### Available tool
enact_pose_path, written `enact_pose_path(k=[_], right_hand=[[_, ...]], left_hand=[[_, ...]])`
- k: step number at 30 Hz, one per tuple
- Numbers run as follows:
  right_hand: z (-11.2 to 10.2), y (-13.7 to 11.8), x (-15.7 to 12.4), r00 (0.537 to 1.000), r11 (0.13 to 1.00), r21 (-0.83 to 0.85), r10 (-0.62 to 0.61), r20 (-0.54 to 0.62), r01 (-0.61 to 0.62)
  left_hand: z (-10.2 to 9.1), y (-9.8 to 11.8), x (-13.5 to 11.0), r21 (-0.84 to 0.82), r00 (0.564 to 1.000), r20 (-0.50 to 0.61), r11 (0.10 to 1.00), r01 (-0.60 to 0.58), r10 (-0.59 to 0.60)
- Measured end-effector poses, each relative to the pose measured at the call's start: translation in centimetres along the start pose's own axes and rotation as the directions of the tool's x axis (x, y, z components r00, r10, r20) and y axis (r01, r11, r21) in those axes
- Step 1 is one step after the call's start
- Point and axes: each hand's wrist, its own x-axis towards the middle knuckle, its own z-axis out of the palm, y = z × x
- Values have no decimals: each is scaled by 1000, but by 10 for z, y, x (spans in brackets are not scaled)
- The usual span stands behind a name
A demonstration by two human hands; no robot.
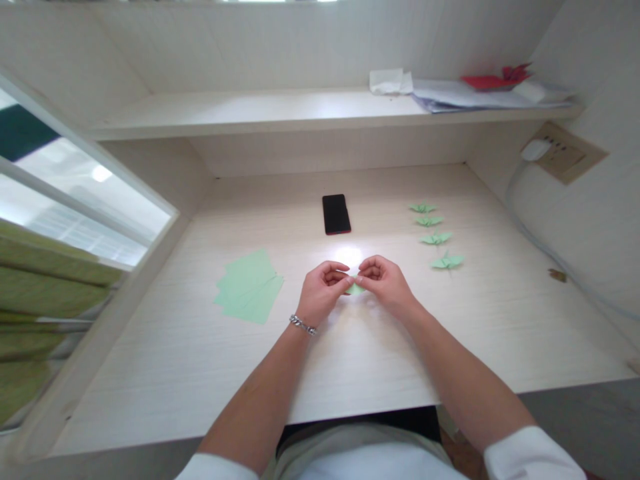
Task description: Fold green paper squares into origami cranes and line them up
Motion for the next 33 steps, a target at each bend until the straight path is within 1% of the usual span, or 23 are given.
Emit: enact_pose_path(k=[4, 7, 9, 12, 17, 22, 25, 29, 31, 33], right_hand=[[2, 0, 0, 1000, 1000, -1, -7, 6, 7], [2, -1, 0, 1000, 1000, 17, 17, 4, -17], [1, -2, -1, 998, 998, 33, 61, 24, -62], [-2, -3, -1, 992, 992, 50, 111, 51, -114], [-5, -4, -1, 996, 997, 15, 82, 21, -82], [-6, -3, -1, 989, 990, 48, 126, 82, -130], [-6, -3, 0, 991, 993, 19, 118, 60, -120], [-7, -4, 0, 997, 997, -31, 77, 21, -76], [-7, -5, -1, 997, 997, -41, 70, 12, -69], [-7, -6, -2, 997, 997, -29, 73, 21, -72]], left_hand=[[1, -3, 1, 32, 999, -28, 999, -41, 42], [0, -5, 3, 45, 996, -55, 996, -73, 75], [-1, -4, 3, 52, 996, -68, 997, -48, 52], [-3, -2, 2, 37, 997, -72, 999, 19, -16], [-5, 2, 1, -3, 996, -5, 996, 84, -84], [-6, 3, 2, 38, 998, -58, 998, 40, -37], [-5, 3, 1, 33, 998, -59, 999, 20, -18], [-2, 2, 1, 18, 999, -39, 999, 26, -25], [-2, 1, 1, 24, 999, -21, 999, 28, -28], [-2, 0, 2, 39, 1000, -23, 999, 6, -5]])
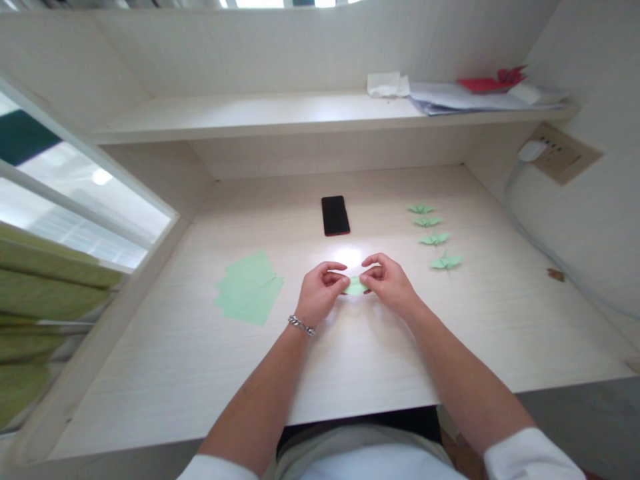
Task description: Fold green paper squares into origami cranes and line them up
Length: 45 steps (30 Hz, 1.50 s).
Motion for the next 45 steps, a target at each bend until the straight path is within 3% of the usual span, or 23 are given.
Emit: enact_pose_path(k=[7, 20, 24, 27, 30, 33, 37, 39, 42, 45], right_hand=[[4, 5, 1, 1000, 999, -45, -15, 22, 16], [-1, 5, 5, 1000, 998, 56, 24, 11, -24], [-4, 1, 3, 997, 989, 138, 55, 45, -61], [-5, -4, 1, 991, 952, 287, 74, 111, -103], [-2, -9, -3, 972, 902, 387, 120, 201, -191], [2, -11, -6, 956, 863, 451, 114, 269, -230], [5, -7, -5, 947, 863, 448, 95, 308, -233], [4, -3, -2, 959, 894, 395, 112, 261, -212], [-3, 0, 4, 992, 940, 316, 120, 38, -126], [-10, -1, 8, 993, 984, 175, 31, -110, -11]], left_hand=[[3, -2, -1, 67, 998, -18, 996, -52, 54], [0, 3, -2, 27, 997, -66, 999, -44, 46], [-3, 4, -2, -137, 1000, 1, 990, 23, -23], [-6, 4, -1, -239, 996, 94, 971, 21, 1], [-5, 1, 0, -139, 977, 189, 988, -75, 100], [-3, -4, 0, -40, 958, 216, 982, -184, 188], [-3, -7, 2, -39, 948, 231, 976, -215, 218], [-5, -6, 3, -25, 954, 210, 976, -215, 215], [-7, -6, 3, 33, 970, 176, 984, -175, 166], [-8, -7, 4, 128, 978, 185, 984, -120, 95]])
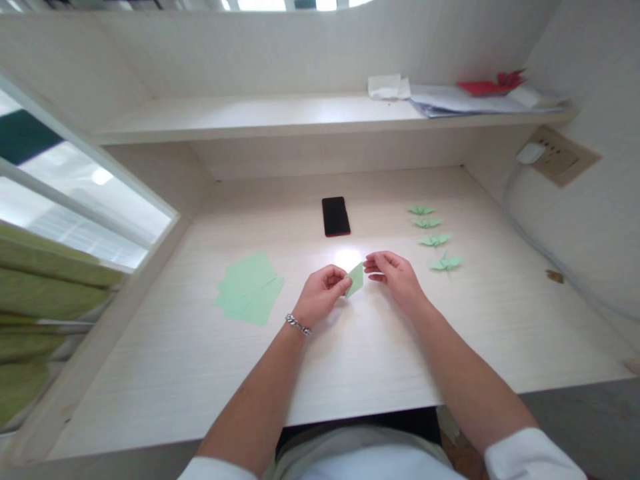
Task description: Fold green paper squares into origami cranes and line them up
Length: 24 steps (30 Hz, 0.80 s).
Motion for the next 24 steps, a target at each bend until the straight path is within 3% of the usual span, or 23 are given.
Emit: enact_pose_path(k=[3, 6, 8, 13, 17, 24], right_hand=[[-1, -2, -2, 986, 959, -245, -113, 124, 141], [2, -1, -5, 971, 879, -436, -107, 215, 193], [5, 1, -6, 979, 894, -422, -80, 186, 153], [6, 6, -5, 993, 979, -201, -11, 115, 35], [6, 5, -6, 990, 974, -213, -46, 131, 74], [8, 3, -7, 989, 975, -205, -58, 139, 86]], left_hand=[[0, -1, 0, 107, 1000, 21, 994, -6, 4], [1, -1, -1, 168, 1000, 18, 986, -19, 16], [2, 0, -1, 121, 1000, 7, 993, 2, -3], [6, 3, -2, -100, 996, -31, 991, 85, -89], [6, 6, -2, -93, 988, -128, 993, 71, -82], [5, 12, -3, -123, 992, -98, 990, 68, -81]])
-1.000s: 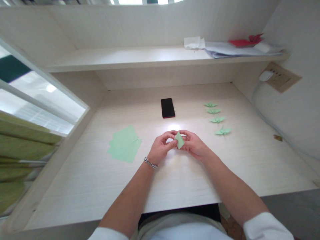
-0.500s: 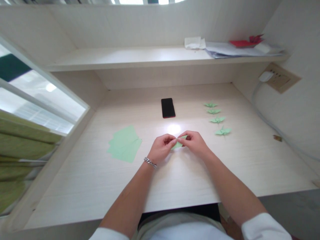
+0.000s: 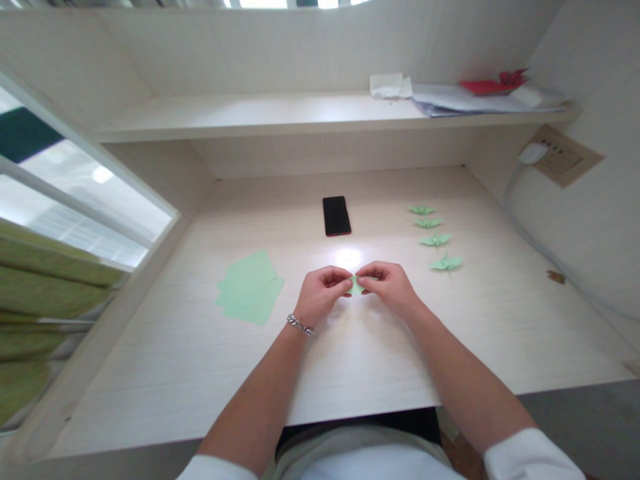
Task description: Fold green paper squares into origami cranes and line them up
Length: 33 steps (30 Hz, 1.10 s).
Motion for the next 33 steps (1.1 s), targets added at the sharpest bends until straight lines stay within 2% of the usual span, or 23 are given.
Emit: enact_pose_path(k=[6, 11, 15, 17, 20, 23, 25, 28, 33], right_hand=[[0, -3, -3, 1000, 998, 65, -21, 14, 20], [-1, -6, -4, 998, 990, 135, 19, 61, -27], [-2, -7, -4, 999, 998, 54, -15, 47, 12], [-3, -7, -4, 996, 995, -53, -78, 41, 81], [-3, -9, -6, 983, 962, -205, -182, 10, 180], [-2, -11, -9, 962, 918, -301, -273, -6, 259], [-1, -13, -10, 950, 894, -338, -311, 1, 293], [0, -13, -11, 943, 875, -370, -332, 11, 312], [0, -12, -11, 951, 880, -378, -310, 4, 288]], left_hand=[[1, 0, -2, 91, 994, -51, 991, -97, 102], [-1, -1, -5, 295, 967, -45, 928, -227, 250], [-1, 1, -8, 387, 947, -7, 874, -294, 322], [-1, 1, -7, 365, 950, -9, 886, -287, 311], [-1, 0, -5, 242, 969, -23, 942, -231, 244], [-3, -2, -3, 147, 986, 16, 975, -169, 168], [-5, -3, -2, 157, 990, 43, 978, -137, 131], [-5, -3, -2, 197, 992, 49, 973, -120, 113], [-4, -2, -4, 238, 988, 32, 959, -152, 149]])
